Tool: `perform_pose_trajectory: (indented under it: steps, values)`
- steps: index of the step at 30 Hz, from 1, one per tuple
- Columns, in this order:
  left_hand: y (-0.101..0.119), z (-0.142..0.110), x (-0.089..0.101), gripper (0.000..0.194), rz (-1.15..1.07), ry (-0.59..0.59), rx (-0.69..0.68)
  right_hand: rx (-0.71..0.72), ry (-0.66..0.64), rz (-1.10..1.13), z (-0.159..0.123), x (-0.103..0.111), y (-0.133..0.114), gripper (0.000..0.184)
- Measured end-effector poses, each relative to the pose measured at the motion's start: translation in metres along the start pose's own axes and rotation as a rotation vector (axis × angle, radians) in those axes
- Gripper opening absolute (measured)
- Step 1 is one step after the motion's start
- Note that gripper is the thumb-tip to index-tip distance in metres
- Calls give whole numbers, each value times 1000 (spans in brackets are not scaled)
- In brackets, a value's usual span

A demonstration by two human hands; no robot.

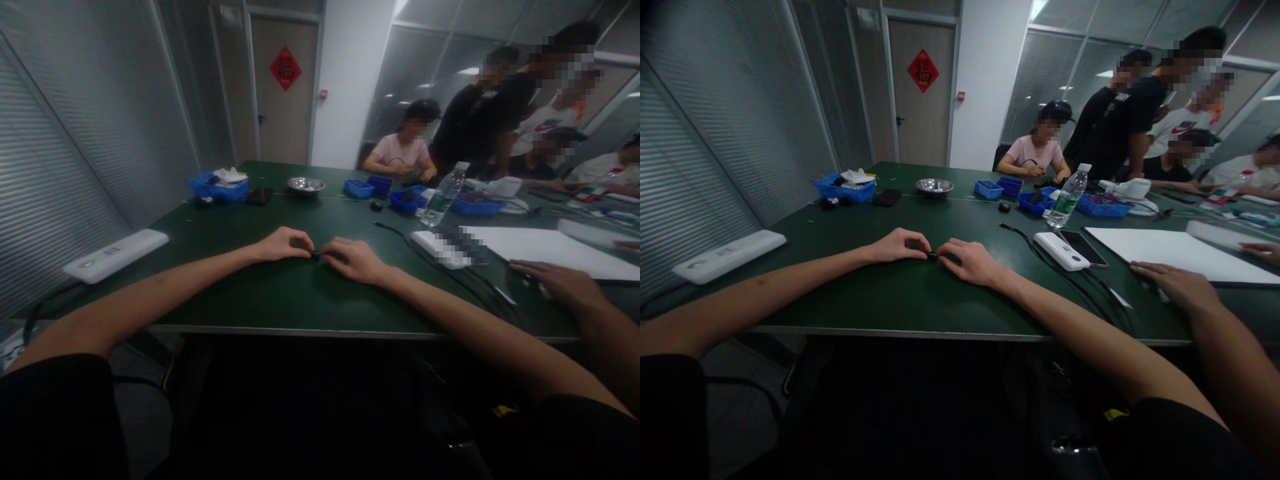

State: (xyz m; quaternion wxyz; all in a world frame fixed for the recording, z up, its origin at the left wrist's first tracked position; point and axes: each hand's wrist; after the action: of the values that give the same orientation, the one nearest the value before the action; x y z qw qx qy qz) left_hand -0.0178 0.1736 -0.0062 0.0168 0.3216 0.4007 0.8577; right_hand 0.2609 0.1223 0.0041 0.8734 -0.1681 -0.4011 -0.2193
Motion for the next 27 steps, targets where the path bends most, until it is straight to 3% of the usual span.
perform_pose_trajectory:
  steps: [6,20,27]
  values:
    - [1,0,1,32,3,-2,1,-1,-22,-4,1,-2,0,26]
    - [3,0,0,45,-49,-15,30,-63,62,-67,0,-4,0,24]
    - [5,1,1,43,45,-40,-13,-91,92,-78,0,-4,2,21]
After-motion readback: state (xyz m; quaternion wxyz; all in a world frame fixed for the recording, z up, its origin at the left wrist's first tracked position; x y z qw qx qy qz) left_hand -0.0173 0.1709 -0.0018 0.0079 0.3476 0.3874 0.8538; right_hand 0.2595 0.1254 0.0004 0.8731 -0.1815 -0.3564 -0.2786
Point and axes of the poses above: each hand's wrist, its own z-axis towards the middle knuckle, its own x-axis out of the back of the hand, y = z × x, and after that the axes turned 14 degrees about y, right-handed
